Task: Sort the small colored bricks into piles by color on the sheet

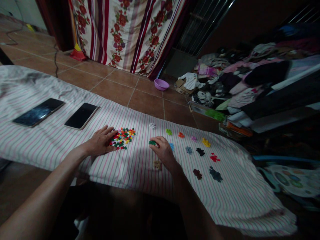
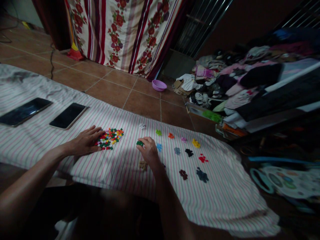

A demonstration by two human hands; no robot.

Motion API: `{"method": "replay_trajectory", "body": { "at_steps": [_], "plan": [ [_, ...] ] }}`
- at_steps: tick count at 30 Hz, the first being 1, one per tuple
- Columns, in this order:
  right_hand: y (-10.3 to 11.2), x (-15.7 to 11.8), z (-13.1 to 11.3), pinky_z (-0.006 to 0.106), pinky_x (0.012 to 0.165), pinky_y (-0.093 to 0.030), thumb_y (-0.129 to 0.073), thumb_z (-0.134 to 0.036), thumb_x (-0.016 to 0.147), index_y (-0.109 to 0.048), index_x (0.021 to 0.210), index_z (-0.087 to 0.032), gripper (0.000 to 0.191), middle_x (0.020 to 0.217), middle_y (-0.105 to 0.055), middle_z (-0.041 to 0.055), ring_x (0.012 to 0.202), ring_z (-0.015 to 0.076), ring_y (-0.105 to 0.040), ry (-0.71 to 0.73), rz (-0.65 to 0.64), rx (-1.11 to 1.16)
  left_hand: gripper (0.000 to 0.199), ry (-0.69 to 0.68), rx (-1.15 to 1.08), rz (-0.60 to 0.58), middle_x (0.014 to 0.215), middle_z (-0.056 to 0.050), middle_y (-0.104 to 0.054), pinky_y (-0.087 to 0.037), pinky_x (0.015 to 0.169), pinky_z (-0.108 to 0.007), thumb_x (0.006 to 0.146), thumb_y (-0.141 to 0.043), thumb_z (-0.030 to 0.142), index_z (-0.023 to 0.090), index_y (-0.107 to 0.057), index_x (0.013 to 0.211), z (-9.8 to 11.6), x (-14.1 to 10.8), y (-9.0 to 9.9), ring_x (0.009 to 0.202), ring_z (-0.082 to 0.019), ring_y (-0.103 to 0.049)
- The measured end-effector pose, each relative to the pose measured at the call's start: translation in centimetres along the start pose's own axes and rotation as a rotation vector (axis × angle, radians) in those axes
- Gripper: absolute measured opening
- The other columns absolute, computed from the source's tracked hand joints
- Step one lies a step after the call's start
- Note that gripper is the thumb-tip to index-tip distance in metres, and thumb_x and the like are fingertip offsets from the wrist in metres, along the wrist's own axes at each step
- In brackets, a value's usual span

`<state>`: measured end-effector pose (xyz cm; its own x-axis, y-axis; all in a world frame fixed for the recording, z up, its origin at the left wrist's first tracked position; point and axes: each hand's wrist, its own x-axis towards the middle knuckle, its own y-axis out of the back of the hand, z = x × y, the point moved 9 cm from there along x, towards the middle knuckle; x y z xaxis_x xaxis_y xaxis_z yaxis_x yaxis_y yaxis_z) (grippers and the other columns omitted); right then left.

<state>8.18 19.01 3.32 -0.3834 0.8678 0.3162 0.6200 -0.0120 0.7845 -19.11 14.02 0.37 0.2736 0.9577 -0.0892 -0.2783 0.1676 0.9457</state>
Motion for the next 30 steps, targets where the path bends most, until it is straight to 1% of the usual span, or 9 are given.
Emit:
{"method": "replay_trajectory", "body": {
  "at_steps": [2, 6, 12, 19, 21, 24, 27, 30],
  "plan": [
    [0.0, 0.0, 0.1, 0.036, 0.078, -0.052, -0.066, -0.022, 0.077, -0.073, 0.098, -0.022, 0.023, 0.099, -0.065, 0.0079, 0.091, 0.0216, -0.061, -0.001, 0.004, 0.006, 0.080, -0.016, 0.003, 0.013, 0.152, -0.017, -0.037, -0.032, 0.110, -0.057, 0.080, -0.046, 0.068, 0.021, -0.038, 0.144, 0.0, 0.0, 0.1, 0.142, -0.041, -0.025],
    [-0.2, 0.1, -0.2, 0.041, 0.088, -0.049, -0.064, -0.019, 0.077, -0.074, 0.094, -0.023, 0.020, 0.097, -0.067, 0.0074, 0.096, 0.0229, -0.061, 0.037, 0.009, -0.025, 0.079, -0.025, 0.013, 0.016, 0.152, -0.016, -0.037, -0.032, 0.110, -0.056, 0.081, -0.045, 0.069, 0.022, -0.037, 0.144, -0.1, 0.0, -0.1, 0.143, -0.040, -0.026],
    [0.0, 0.2, -0.2, 0.039, 0.087, -0.049, -0.063, -0.021, 0.079, -0.073, 0.097, -0.023, 0.021, 0.094, -0.068, 0.0070, 0.093, 0.0224, -0.061, 0.040, 0.007, -0.024, 0.080, -0.008, 0.006, 0.017, 0.153, -0.014, -0.036, -0.030, 0.111, -0.055, 0.080, -0.044, 0.070, 0.024, -0.036, 0.145, -0.3, 0.0, -0.2, 0.143, -0.039, -0.024],
    [0.3, 0.3, -1.0, 0.042, 0.089, -0.046, -0.067, -0.024, 0.079, -0.073, 0.102, -0.023, 0.024, 0.102, -0.070, 0.0077, 0.098, 0.0248, -0.059, 0.065, -0.022, -0.110, 0.081, -0.002, 0.009, -0.011, 0.153, -0.014, -0.035, -0.029, 0.112, -0.055, 0.081, -0.044, 0.069, 0.022, -0.035, 0.146, -0.1, 0.0, -0.1, 0.144, -0.040, -0.023],
    [0.3, 0.3, -1.1, 0.043, 0.091, -0.045, -0.067, -0.024, 0.079, -0.073, 0.101, -0.023, 0.023, 0.104, -0.071, 0.0074, 0.099, 0.0250, -0.059, 0.071, -0.030, -0.112, 0.081, 0.001, 0.010, -0.022, 0.154, -0.015, -0.034, -0.028, 0.112, -0.055, 0.081, -0.044, 0.069, 0.020, -0.036, 0.145, 0.0, 0.0, -0.1, 0.144, -0.040, -0.021],
    [0.1, 0.3, -0.9, 0.043, 0.092, -0.045, -0.066, -0.024, 0.080, -0.073, 0.101, -0.023, 0.023, 0.104, -0.071, 0.0073, 0.100, 0.0248, -0.060, 0.073, -0.044, -0.091, 0.080, -0.008, 0.012, -0.017, 0.153, -0.015, -0.035, -0.029, 0.112, -0.054, 0.081, -0.044, 0.069, 0.021, -0.036, 0.145, 0.1, 0.0, 0.1, 0.144, -0.039, -0.022],
    [-0.1, 0.3, -0.5, 0.043, 0.093, -0.046, -0.064, -0.022, 0.080, -0.070, 0.106, -0.022, 0.026, 0.105, -0.070, 0.0082, 0.101, 0.0245, -0.061, 0.072, -0.045, -0.062, 0.079, -0.006, 0.017, -0.010, 0.153, -0.016, -0.035, -0.029, 0.113, -0.054, 0.082, -0.046, 0.067, 0.019, -0.037, 0.144, 0.0, 0.0, 0.0, 0.144, -0.040, -0.023],
    [-0.2, 0.3, -0.6, 0.043, 0.094, -0.046, -0.062, -0.021, 0.080, -0.067, 0.113, -0.020, 0.033, 0.110, -0.067, 0.0099, 0.104, 0.0247, -0.060, 0.096, -0.038, -0.046, 0.079, -0.016, 0.020, 0.001, 0.152, -0.016, -0.036, -0.029, 0.112, -0.055, 0.082, -0.046, 0.067, 0.019, -0.038, 0.144, -0.1, 0.1, -0.2, 0.143, -0.040, -0.024]
  ]
}}
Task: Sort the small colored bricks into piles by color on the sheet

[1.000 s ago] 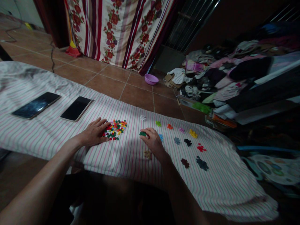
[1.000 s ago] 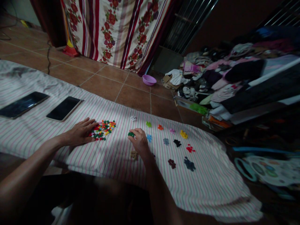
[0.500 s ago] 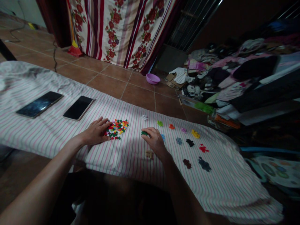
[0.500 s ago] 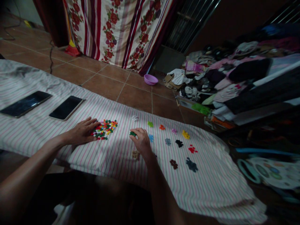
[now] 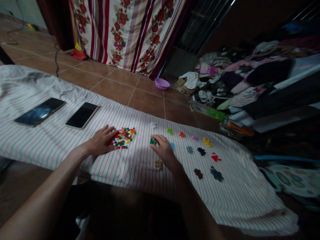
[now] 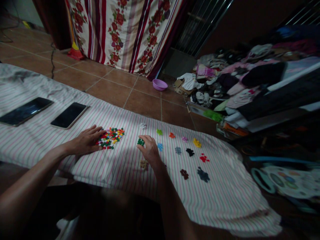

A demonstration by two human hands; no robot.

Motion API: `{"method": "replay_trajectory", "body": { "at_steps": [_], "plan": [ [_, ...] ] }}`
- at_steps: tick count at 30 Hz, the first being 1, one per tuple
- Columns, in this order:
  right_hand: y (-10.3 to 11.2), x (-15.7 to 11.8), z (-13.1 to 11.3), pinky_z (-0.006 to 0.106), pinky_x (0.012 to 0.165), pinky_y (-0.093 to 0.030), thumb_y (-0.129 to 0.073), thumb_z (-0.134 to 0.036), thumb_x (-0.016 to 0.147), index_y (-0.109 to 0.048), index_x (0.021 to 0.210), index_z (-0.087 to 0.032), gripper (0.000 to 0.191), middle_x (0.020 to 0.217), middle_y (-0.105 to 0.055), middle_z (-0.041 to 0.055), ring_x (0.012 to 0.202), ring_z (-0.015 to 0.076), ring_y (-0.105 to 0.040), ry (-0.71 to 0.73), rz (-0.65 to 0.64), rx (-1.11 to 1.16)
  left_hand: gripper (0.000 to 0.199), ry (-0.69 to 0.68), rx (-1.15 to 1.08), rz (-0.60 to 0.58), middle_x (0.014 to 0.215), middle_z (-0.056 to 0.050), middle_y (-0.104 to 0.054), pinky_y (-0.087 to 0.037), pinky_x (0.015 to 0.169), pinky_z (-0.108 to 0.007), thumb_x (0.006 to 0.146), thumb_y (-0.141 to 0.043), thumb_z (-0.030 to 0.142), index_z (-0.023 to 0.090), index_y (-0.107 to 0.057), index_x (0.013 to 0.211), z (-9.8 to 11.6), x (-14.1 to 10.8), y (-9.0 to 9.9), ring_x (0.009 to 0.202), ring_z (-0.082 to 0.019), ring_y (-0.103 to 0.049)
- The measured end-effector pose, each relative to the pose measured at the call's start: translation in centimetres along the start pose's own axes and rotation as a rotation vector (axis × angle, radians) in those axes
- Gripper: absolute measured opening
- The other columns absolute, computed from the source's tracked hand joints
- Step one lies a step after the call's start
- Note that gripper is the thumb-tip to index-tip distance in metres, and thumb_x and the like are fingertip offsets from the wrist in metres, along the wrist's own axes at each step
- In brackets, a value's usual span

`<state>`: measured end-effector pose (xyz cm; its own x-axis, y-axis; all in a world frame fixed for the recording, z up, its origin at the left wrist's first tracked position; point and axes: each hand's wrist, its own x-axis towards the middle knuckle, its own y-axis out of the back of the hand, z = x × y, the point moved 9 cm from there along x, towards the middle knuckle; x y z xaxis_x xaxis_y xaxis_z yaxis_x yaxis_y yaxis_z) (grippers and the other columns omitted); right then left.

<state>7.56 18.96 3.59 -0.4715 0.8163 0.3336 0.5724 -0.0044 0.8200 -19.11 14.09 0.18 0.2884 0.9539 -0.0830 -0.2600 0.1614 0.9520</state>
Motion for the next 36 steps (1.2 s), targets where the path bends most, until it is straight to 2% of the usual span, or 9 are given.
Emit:
{"method": "replay_trajectory", "body": {
  "at_steps": [4, 11, 17, 22, 33, 36],
  "plan": [
    [-0.3, -0.1, -0.8, 0.044, 0.097, -0.045, -0.059, -0.019, 0.082, -0.067, 0.113, -0.020, 0.032, 0.116, -0.066, 0.0101, 0.109, 0.0254, -0.057, 0.071, -0.029, -0.014, 0.080, -0.003, 0.015, -0.007, 0.152, -0.014, -0.036, -0.030, 0.112, -0.055, 0.082, -0.042, 0.071, 0.022, -0.036, 0.145, -0.2, 0.0, -0.2, 0.143, -0.040, -0.024],
    [-0.3, 0.0, -0.5, 0.043, 0.093, -0.047, -0.058, -0.017, 0.083, -0.071, 0.099, -0.021, 0.021, 0.102, -0.068, 0.0089, 0.101, 0.0243, -0.060, 0.045, -0.014, -0.003, 0.081, 0.011, 0.031, -0.013, 0.154, -0.014, -0.033, -0.029, 0.112, -0.054, 0.082, -0.042, 0.070, 0.021, -0.035, 0.146, -0.2, 0.0, -0.3, 0.144, -0.039, -0.023],
    [0.4, -0.3, -0.3, 0.045, 0.100, -0.046, -0.063, -0.024, 0.082, -0.067, 0.114, -0.021, 0.032, 0.117, -0.065, 0.0104, 0.112, 0.0253, -0.058, 0.027, -0.055, 0.064, 0.081, 0.013, 0.030, -0.023, 0.154, -0.015, -0.032, -0.029, 0.112, -0.054, 0.082, -0.042, 0.069, 0.020, -0.035, 0.146, -0.1, 0.0, -0.3, 0.144, -0.040, -0.022],
    [0.7, -0.7, 0.2, 0.046, 0.104, -0.043, -0.062, -0.022, 0.081, -0.064, 0.122, -0.022, 0.041, 0.126, -0.062, 0.0099, 0.121, 0.0256, -0.054, 0.008, -0.124, 0.074, 0.080, 0.014, 0.038, -0.011, 0.154, -0.016, -0.033, -0.030, 0.111, -0.054, 0.083, -0.044, 0.068, 0.021, -0.035, 0.146, -0.2, 0.0, -0.4, 0.143, -0.040, -0.023],
    [0.5, -0.2, 1.0, 0.039, 0.093, -0.050, -0.055, -0.016, 0.080, -0.069, 0.110, -0.022, 0.034, 0.111, -0.067, 0.0086, 0.103, 0.0212, -0.063, -0.046, -0.097, 0.140, 0.080, 0.006, 0.020, -0.009, 0.152, -0.016, -0.035, -0.029, 0.112, -0.055, 0.082, -0.044, 0.068, 0.019, -0.037, 0.145, 0.1, 0.0, -0.1, 0.143, -0.041, -0.024],
    [0.6, -0.2, 1.0, 0.040, 0.092, -0.051, -0.057, -0.019, 0.080, -0.069, 0.110, -0.021, 0.032, 0.111, -0.067, 0.0093, 0.104, 0.0225, -0.062, -0.053, -0.087, 0.132, 0.081, 0.015, 0.018, -0.013, 0.153, -0.016, -0.034, -0.029, 0.112, -0.055, 0.082, -0.044, 0.068, 0.019, -0.037, 0.145, 0.0, 0.1, -0.2, 0.143, -0.041, -0.023]
  ]
}}
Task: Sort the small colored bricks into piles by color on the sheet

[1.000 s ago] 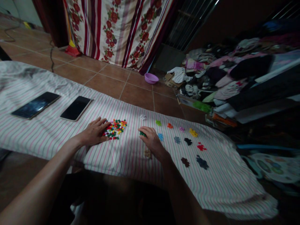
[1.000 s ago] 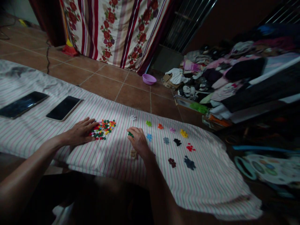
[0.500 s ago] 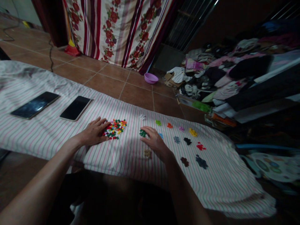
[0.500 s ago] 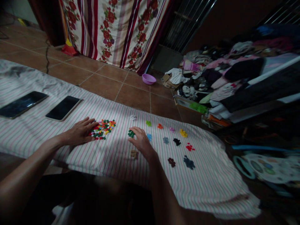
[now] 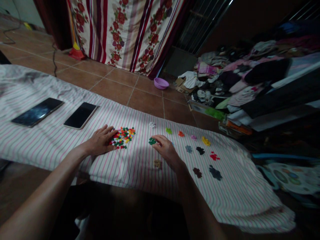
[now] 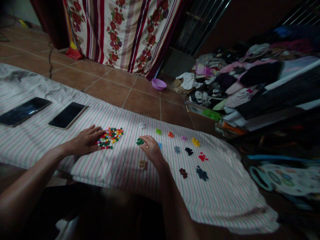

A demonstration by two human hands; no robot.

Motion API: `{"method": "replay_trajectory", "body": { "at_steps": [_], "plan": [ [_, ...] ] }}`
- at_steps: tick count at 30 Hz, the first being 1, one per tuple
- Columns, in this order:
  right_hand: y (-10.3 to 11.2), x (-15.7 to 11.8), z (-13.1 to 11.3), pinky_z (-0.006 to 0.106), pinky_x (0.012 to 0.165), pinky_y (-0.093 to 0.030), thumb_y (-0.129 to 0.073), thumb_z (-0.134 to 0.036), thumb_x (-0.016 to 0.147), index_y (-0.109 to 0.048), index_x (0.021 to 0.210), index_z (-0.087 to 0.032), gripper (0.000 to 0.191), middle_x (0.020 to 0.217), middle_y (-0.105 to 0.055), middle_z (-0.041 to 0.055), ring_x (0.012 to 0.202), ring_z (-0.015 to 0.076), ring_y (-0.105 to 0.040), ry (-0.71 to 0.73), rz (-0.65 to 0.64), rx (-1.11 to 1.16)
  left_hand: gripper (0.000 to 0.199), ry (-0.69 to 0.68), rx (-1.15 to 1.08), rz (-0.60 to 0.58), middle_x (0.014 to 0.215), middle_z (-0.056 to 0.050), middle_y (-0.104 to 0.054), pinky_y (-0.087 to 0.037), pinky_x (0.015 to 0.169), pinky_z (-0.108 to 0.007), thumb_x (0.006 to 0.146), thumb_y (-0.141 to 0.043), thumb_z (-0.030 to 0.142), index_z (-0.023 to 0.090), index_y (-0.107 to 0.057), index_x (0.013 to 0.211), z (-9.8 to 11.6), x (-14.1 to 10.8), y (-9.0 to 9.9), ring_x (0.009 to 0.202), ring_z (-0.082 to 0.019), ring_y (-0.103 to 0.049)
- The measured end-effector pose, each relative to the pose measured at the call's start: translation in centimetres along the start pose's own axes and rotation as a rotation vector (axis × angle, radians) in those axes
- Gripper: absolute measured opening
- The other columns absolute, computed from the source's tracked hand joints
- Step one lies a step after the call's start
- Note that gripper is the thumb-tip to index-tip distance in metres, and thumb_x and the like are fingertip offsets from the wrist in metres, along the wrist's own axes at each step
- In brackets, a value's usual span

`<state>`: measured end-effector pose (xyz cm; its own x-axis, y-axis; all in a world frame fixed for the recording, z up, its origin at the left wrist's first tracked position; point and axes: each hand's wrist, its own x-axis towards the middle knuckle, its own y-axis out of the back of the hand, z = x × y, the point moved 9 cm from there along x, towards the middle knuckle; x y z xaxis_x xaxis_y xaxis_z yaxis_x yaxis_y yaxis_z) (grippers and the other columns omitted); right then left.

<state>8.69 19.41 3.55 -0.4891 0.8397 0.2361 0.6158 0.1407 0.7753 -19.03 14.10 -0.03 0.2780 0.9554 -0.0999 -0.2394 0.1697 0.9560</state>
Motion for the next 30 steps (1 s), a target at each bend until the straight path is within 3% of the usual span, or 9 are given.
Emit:
{"method": "replay_trajectory", "body": {
  "at_steps": [5, 14, 22, 26, 30],
  "plan": [
    [-0.2, -0.2, -1.0, 0.044, 0.098, -0.046, -0.064, -0.026, 0.082, -0.068, 0.114, -0.023, 0.033, 0.115, -0.065, 0.0091, 0.110, 0.0251, -0.058, 0.053, 0.006, -0.063, 0.079, -0.003, -0.007, 0.006, 0.152, -0.017, -0.034, -0.029, 0.112, -0.056, 0.082, -0.044, 0.066, 0.018, -0.038, 0.145, 0.1, 0.0, 0.1, 0.143, -0.041, -0.023],
    [-1.0, 0.4, -1.0, 0.042, 0.094, -0.046, -0.060, -0.021, 0.084, -0.072, 0.103, -0.023, 0.023, 0.104, -0.069, 0.0080, 0.102, 0.0235, -0.060, 0.071, 0.047, -0.139, 0.080, -0.009, -0.012, 0.005, 0.154, -0.015, -0.034, -0.031, 0.110, -0.056, 0.082, -0.042, 0.068, 0.022, -0.034, 0.147, 0.3, -0.2, 0.5, 0.143, -0.041, -0.023],
    [-0.4, 0.4, -1.8, 0.043, 0.092, -0.045, -0.059, -0.028, 0.087, -0.072, 0.107, -0.023, 0.025, 0.103, -0.070, 0.0081, 0.099, 0.0240, -0.060, 0.078, 0.079, -0.177, 0.080, 0.015, 0.006, -0.009, 0.154, -0.015, -0.033, -0.031, 0.111, -0.056, 0.082, -0.045, 0.067, 0.022, -0.033, 0.147, 0.3, -0.2, 0.4, 0.144, -0.040, -0.023],
    [-0.8, 0.8, -3.3, 0.041, 0.090, -0.046, -0.058, -0.026, 0.089, -0.073, 0.102, -0.020, 0.021, 0.100, -0.071, 0.0094, 0.097, 0.0242, -0.061, 0.108, 0.116, -0.185, 0.081, 0.024, 0.014, -0.032, 0.155, -0.016, -0.030, -0.028, 0.112, -0.054, 0.083, -0.042, 0.067, 0.020, -0.033, 0.148, 0.3, -0.2, 0.3, 0.144, -0.041, -0.021],
    [-2.6, 1.2, -5.8, 0.039, 0.087, -0.047, -0.055, -0.024, 0.091, -0.073, 0.100, -0.021, 0.020, 0.095, -0.072, 0.0084, 0.093, 0.0228, -0.062, 0.189, 0.088, -0.150, 0.081, 0.001, 0.017, -0.007, 0.155, -0.014, -0.032, -0.030, 0.111, -0.054, 0.082, -0.043, 0.069, 0.023, -0.032, 0.148, 0.3, -0.1, 0.3, 0.144, -0.039, -0.023]
  ]
}}
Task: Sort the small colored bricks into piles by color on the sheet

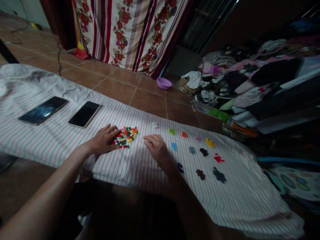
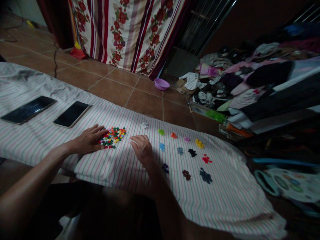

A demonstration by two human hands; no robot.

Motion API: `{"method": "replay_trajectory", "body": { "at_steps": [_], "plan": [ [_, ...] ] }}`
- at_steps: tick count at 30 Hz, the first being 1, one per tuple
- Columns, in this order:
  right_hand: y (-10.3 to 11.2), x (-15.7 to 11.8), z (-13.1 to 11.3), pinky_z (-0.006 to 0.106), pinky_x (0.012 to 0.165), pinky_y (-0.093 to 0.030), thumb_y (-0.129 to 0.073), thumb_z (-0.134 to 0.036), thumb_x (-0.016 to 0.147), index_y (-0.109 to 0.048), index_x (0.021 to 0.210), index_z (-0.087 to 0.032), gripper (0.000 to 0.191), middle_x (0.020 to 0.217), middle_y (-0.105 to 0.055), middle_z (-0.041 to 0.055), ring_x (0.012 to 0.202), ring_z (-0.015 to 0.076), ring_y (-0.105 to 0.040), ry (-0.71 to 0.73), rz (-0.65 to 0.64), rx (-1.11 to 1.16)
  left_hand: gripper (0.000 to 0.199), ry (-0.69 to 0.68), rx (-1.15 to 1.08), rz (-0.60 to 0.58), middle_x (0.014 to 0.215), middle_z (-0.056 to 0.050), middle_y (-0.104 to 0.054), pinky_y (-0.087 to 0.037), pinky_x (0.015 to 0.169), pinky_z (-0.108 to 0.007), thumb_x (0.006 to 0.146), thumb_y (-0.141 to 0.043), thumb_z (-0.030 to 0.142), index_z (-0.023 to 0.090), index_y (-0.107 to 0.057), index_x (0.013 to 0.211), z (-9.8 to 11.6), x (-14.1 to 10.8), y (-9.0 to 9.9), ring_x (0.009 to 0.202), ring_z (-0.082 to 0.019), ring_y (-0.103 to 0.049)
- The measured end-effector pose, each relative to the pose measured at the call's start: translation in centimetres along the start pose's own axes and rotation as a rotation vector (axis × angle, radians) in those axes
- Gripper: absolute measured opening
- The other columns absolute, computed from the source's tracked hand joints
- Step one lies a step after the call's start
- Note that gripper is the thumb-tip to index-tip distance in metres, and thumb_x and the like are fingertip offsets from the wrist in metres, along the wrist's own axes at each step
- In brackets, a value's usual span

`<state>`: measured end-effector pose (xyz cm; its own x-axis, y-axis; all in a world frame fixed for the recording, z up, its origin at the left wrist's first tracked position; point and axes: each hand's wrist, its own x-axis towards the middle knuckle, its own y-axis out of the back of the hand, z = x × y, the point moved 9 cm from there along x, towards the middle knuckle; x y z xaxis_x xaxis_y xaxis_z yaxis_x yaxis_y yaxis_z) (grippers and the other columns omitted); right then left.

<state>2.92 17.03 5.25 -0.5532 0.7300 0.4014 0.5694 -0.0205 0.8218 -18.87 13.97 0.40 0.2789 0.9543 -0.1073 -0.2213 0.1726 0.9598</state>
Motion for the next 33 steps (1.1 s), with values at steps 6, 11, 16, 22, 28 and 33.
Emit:
{"method": "replay_trajectory", "body": {
  "at_steps": [6, 11, 16, 22, 28, 33],
  "plan": [
    [-2.6, 1.0, -2.5, 0.039, 0.085, -0.047, -0.053, -0.021, 0.092, -0.073, 0.099, -0.021, 0.021, 0.095, -0.073, 0.0076, 0.090, 0.0219, -0.062, 0.057, -0.055, 0.008, 0.082, -0.011, -0.012, 0.043, 0.153, -0.013, -0.036, -0.032, 0.109, -0.055, 0.081, -0.043, 0.071, 0.026, -0.032, 0.148, 0.0, 0.0, 0.2, 0.142, -0.039, -0.025],
    [-3.4, 1.3, -3.4, 0.040, 0.087, -0.046, -0.051, -0.020, 0.093, -0.071, 0.100, -0.020, 0.021, 0.097, -0.072, 0.0079, 0.094, 0.0221, -0.062, 0.079, -0.054, -0.011, 0.082, -0.003, -0.019, 0.028, 0.153, -0.013, -0.035, -0.033, 0.109, -0.054, 0.081, -0.045, 0.070, 0.025, -0.031, 0.148, 0.1, -0.1, 0.2, 0.142, -0.040, -0.025],
    [-3.8, 1.6, -3.3, 0.039, 0.088, -0.046, -0.052, -0.020, 0.092, -0.069, 0.101, -0.020, 0.019, 0.098, -0.070, 0.0082, 0.095, 0.0227, -0.059, 0.045, -0.065, -0.019, 0.081, -0.021, -0.019, 0.050, 0.152, -0.014, -0.036, -0.035, 0.108, -0.055, 0.081, -0.046, 0.069, 0.025, -0.032, 0.148, 0.3, -0.1, 0.3, 0.141, -0.040, -0.027],
    [-4.0, 1.9, -2.7, 0.037, 0.083, -0.046, -0.058, -0.023, 0.090, -0.067, 0.090, -0.021, 0.009, 0.089, -0.068, 0.0069, 0.090, 0.0233, -0.057, -0.050, -0.026, -0.053, 0.079, -0.005, -0.002, 0.044, 0.152, -0.015, -0.036, -0.033, 0.110, -0.055, 0.081, -0.050, 0.065, 0.024, -0.034, 0.147, 0.3, 0.0, 0.2, 0.141, -0.040, -0.028],
    [-4.2, 2.0, -2.7, 0.037, 0.081, -0.045, -0.058, -0.024, 0.089, -0.064, 0.089, -0.022, 0.006, 0.087, -0.066, 0.0067, 0.089, 0.0238, -0.057, -0.069, 0.005, -0.087, 0.077, -0.004, -0.007, 0.051, 0.151, -0.014, -0.037, -0.034, 0.108, -0.056, 0.082, -0.050, 0.063, 0.025, -0.034, 0.147, 0.4, -0.1, 0.3, 0.141, -0.040, -0.028],
    [-3.6, 1.9, -3.3, 0.036, 0.078, -0.045, -0.056, -0.020, 0.086, -0.064, 0.085, -0.022, 0.008, 0.083, -0.066, 0.0056, 0.084, 0.0226, -0.057, -0.018, 0.078, -0.109, 0.078, 0.016, -0.012, 0.037, 0.152, -0.014, -0.036, -0.033, 0.110, -0.055, 0.081, -0.051, 0.063, 0.024, -0.034, 0.146, 0.4, -0.1, 0.4, 0.142, -0.040, -0.026]
  ]
}}
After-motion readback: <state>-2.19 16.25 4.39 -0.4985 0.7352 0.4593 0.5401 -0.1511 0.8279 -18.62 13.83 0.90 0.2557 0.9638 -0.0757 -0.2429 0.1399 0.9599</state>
